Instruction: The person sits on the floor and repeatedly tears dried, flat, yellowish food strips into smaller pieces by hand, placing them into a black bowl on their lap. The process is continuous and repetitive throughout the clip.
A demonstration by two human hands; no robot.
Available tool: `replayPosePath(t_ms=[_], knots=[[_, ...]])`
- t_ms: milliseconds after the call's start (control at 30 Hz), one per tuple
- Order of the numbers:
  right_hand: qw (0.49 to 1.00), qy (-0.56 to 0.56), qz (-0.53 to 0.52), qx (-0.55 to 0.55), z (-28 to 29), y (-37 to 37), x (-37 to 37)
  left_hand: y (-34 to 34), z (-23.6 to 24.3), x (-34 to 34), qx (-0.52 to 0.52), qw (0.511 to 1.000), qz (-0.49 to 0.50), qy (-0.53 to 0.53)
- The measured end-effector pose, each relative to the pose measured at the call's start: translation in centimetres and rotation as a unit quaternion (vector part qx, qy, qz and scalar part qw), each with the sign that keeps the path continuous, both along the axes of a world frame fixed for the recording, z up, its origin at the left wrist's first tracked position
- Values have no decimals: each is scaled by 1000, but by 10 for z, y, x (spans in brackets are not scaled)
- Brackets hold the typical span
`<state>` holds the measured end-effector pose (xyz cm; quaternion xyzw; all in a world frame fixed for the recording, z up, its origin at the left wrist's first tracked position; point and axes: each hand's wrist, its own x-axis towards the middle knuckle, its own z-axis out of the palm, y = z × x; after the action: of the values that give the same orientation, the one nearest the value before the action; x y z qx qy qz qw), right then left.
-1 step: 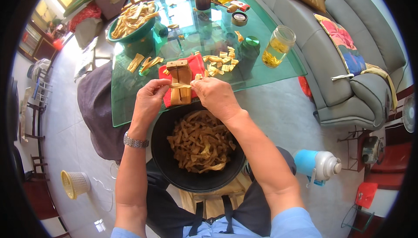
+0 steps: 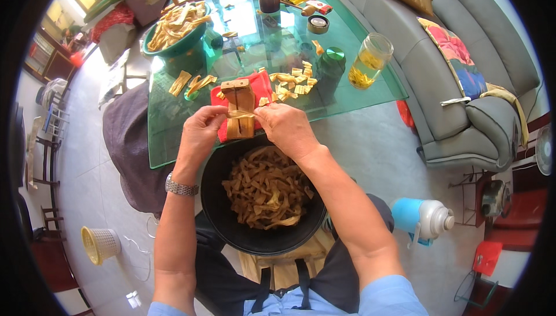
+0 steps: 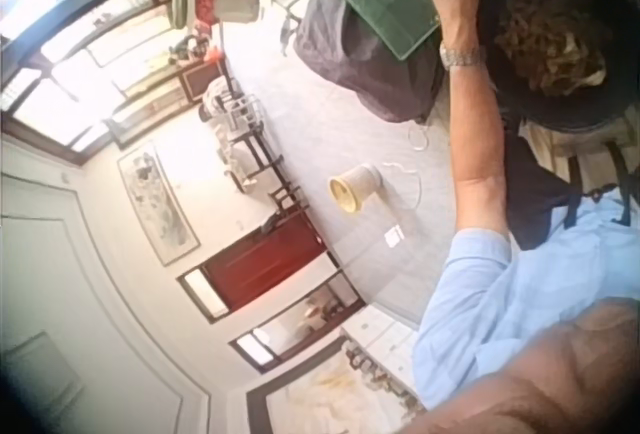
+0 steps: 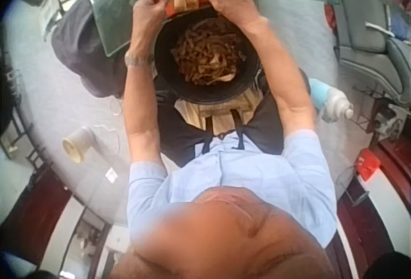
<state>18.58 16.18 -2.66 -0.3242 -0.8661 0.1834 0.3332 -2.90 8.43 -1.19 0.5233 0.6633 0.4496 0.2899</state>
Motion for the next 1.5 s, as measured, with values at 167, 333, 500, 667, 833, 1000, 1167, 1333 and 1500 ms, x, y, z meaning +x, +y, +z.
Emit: replayPosePath(t_ms=[167, 333, 500, 667, 833, 1000, 1167, 1333, 1500], knots=[[998, -62, -10, -24, -12, -8, 0, -11, -16, -6, -8, 988, -5, 157], [999, -23, 31, -15, 5, -23, 8, -37, 20, 10, -105, 994, -18, 24], [988, 115, 107, 13, 40, -47, 6, -66, 7, 18, -91, 942, -114, -301], [971, 103, 205, 64, 47, -86, 6, -68, -10, 52, -171, 695, -109, -690], [958, 159, 233, 47, 50, -86, 8, -65, 4, 59, -149, 764, -114, -617], [949, 200, 180, -166, 50, -89, 15, -73, 13, 65, -148, 815, -167, -535], [960, 195, 118, -164, 45, -86, 16, -70, 24, 55, -279, 918, -189, -207], [993, 89, 73, 24, 44, -83, 12, -68, 31, 47, -262, 927, -251, -92], [996, 11, 76, -44, 29, -81, 2, -80, 25, 34, -145, 967, -209, -2]])
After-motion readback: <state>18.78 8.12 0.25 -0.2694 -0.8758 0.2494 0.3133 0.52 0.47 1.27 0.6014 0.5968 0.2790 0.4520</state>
